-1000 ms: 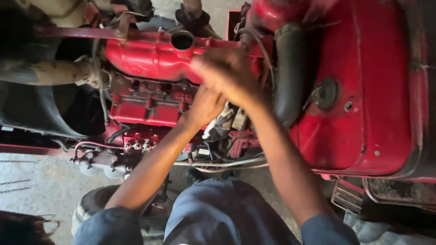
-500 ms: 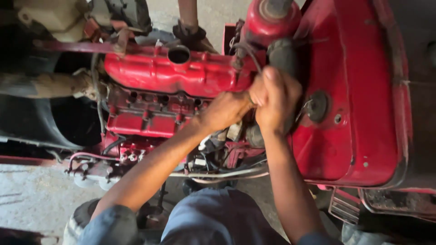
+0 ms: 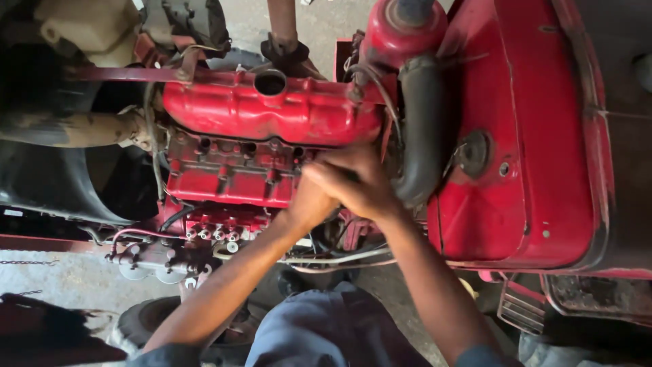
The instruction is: Performing maintenance and repair on a tractor engine using a screwdriver and cloth.
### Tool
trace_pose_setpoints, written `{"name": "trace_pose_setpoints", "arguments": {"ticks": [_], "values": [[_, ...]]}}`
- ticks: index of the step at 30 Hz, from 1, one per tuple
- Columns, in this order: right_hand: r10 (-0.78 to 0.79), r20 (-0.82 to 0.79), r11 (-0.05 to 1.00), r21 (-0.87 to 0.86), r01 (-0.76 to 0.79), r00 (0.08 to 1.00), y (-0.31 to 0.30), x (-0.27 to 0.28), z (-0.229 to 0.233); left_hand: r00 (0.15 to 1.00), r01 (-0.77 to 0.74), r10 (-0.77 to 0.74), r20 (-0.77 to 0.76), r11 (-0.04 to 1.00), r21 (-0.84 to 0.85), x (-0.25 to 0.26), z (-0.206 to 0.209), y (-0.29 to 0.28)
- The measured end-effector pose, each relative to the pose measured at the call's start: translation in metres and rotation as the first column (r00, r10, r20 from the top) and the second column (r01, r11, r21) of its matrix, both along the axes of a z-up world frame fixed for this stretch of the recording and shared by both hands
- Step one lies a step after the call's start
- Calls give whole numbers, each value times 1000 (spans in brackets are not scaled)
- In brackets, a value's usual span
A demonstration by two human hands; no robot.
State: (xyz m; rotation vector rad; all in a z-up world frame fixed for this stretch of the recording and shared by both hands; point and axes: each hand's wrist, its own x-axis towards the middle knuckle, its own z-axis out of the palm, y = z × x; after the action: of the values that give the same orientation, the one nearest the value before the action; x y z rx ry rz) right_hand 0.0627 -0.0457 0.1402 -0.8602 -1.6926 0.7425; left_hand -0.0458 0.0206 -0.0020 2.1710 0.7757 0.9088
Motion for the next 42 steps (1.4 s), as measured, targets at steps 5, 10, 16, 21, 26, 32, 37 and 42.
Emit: {"name": "trace_pose_setpoints", "arguments": {"ticks": [5, 10, 16, 21, 26, 32, 37, 42], "values": [[-100, -443, 995, -22, 100, 891, -9, 45, -23, 991, 129, -131, -9, 967, 220, 34, 25, 1], [-153, -638, 971, 47, 236, 755, 30, 36, 3, 991, 101, -118, 68, 971, 216, 10, 71, 10], [-344, -449, 938, -209, 277, 825, 78, -14, 20, 981, -194, 194, -16, 981, 18, -34, 21, 17], [-139, -172, 986, -120, 120, 975, 38, -12, -3, 958, -239, 219, -184, 967, -90, -21, 16, 5], [-142, -214, 988, -94, 124, 966, -1, 35, -5, 940, -228, 223, -259, 974, 12, 11, 11, 30], [-59, -577, 978, 130, 162, 815, -42, 70, 60, 979, -56, 89, -186, 983, 175, 24, -12, 58], [-144, -727, 941, 109, 320, 671, -100, 82, 86, 948, 138, -60, -312, 962, 235, 29, -24, 68], [-212, -669, 935, 72, 346, 713, -127, 106, 75, 982, 119, -51, -182, 917, 382, 25, -26, 67]]}}
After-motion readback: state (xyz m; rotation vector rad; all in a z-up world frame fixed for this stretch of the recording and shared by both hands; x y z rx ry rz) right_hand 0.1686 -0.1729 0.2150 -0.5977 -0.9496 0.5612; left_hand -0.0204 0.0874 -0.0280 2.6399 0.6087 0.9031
